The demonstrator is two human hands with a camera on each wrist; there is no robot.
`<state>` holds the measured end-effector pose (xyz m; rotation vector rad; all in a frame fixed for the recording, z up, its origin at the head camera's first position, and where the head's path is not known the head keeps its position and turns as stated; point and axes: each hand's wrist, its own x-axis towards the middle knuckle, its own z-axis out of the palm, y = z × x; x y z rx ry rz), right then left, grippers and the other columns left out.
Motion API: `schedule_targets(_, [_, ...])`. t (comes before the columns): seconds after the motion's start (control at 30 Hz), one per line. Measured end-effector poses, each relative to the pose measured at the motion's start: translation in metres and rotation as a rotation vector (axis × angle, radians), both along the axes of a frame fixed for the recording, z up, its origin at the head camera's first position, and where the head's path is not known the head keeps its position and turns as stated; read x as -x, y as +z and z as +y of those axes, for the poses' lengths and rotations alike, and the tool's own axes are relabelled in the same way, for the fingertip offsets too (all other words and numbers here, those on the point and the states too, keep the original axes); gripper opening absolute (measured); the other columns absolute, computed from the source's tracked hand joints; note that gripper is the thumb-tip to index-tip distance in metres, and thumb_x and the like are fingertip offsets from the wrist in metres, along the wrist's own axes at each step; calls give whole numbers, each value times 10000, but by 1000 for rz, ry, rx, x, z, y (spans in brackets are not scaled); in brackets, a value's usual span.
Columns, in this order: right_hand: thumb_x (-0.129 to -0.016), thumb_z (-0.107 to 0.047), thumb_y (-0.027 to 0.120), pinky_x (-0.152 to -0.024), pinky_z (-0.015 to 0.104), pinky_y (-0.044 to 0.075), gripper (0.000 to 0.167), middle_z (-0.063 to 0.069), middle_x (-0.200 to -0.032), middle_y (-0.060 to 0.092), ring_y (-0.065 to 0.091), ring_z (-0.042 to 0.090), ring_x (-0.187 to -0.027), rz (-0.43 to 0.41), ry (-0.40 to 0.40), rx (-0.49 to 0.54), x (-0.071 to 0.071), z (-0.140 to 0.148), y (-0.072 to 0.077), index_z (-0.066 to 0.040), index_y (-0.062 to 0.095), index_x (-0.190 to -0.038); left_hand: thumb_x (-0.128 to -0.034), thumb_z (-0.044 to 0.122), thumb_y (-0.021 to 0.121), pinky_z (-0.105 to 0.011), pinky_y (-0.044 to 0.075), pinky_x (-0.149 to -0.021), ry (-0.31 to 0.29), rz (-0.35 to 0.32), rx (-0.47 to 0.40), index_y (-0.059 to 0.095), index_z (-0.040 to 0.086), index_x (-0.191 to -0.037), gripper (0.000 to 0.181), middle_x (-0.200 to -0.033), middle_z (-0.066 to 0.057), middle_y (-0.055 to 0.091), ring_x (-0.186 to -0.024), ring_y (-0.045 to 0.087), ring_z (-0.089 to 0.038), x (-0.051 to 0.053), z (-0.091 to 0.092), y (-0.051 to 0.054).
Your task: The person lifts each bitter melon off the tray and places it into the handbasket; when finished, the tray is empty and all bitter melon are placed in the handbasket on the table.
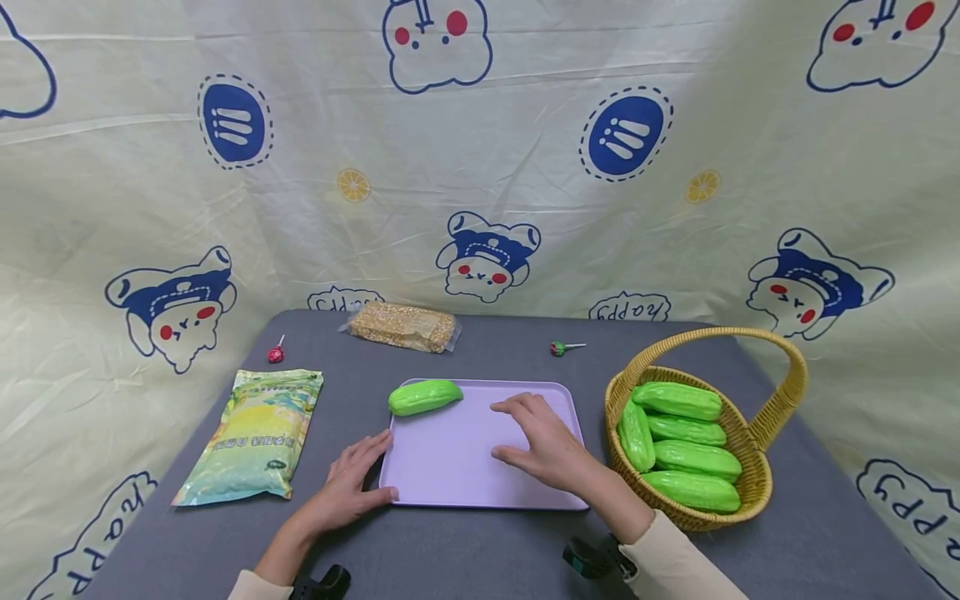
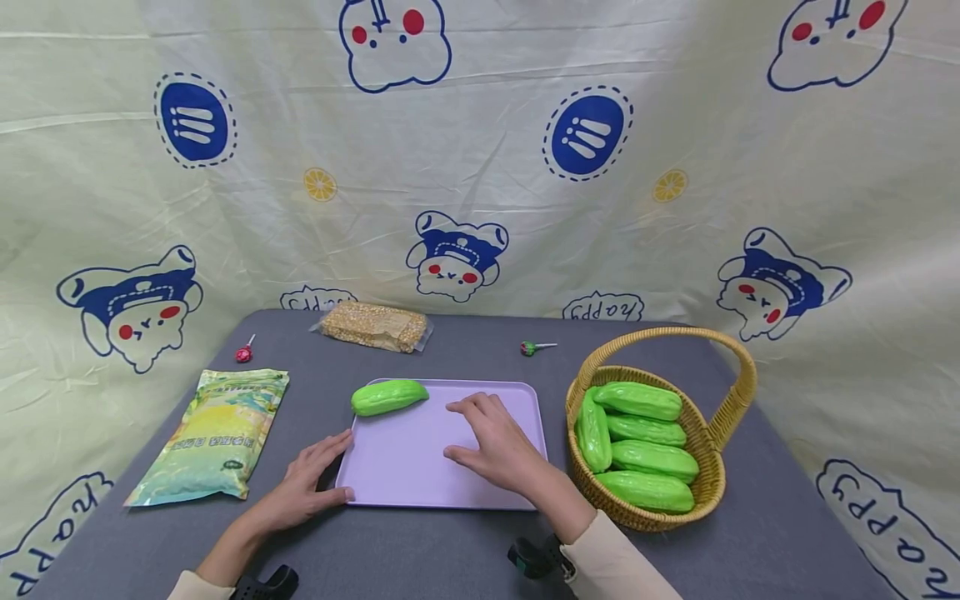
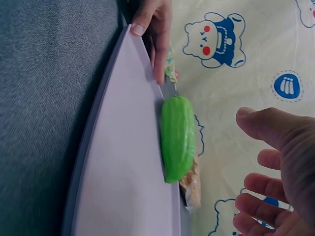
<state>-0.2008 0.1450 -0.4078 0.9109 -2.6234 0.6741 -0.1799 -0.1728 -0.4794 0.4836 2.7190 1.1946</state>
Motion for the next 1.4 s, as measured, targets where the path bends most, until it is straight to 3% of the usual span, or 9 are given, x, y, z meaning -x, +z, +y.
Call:
schedule_targets(0.57, [-791, -304, 750, -923, 414, 440, 532, 98, -1189, 577, 517, 261, -1108, -82, 44, -31, 26, -38, -10, -67, 577, -1234, -817, 371, 704, -690, 119, -1025, -5, 10, 4, 345, 95, -1460, 787, -1544, -101, 293, -1396, 186, -426, 1, -1, -2])
schedule_targets(1.13, [-801, -302, 737, -952, 440, 422, 550, 145, -1240, 550, 485, 314, -1154, -159, 27, -30, 50, -59, -26, -51, 554, -1255, -810, 377, 708, -683, 137, -1020, 1, 32, 18, 355, 94, -1455, 788, -1540, -98, 304, -1391, 203, -426, 0, 0, -3])
schedule_targets(1.4, [-799, -312, 738, -934, 420, 438, 599, 133, -1250, 540, 484, 290, -1132, -155, 13, -47, 60, -67, -29, -62, 522, -1298, -816, 385, 703, -688, 119, -1030, 2, 8, 18, 340, 111, -1465, 792, -1548, -85, 290, -1400, 181, -423, 0, 0, -2])
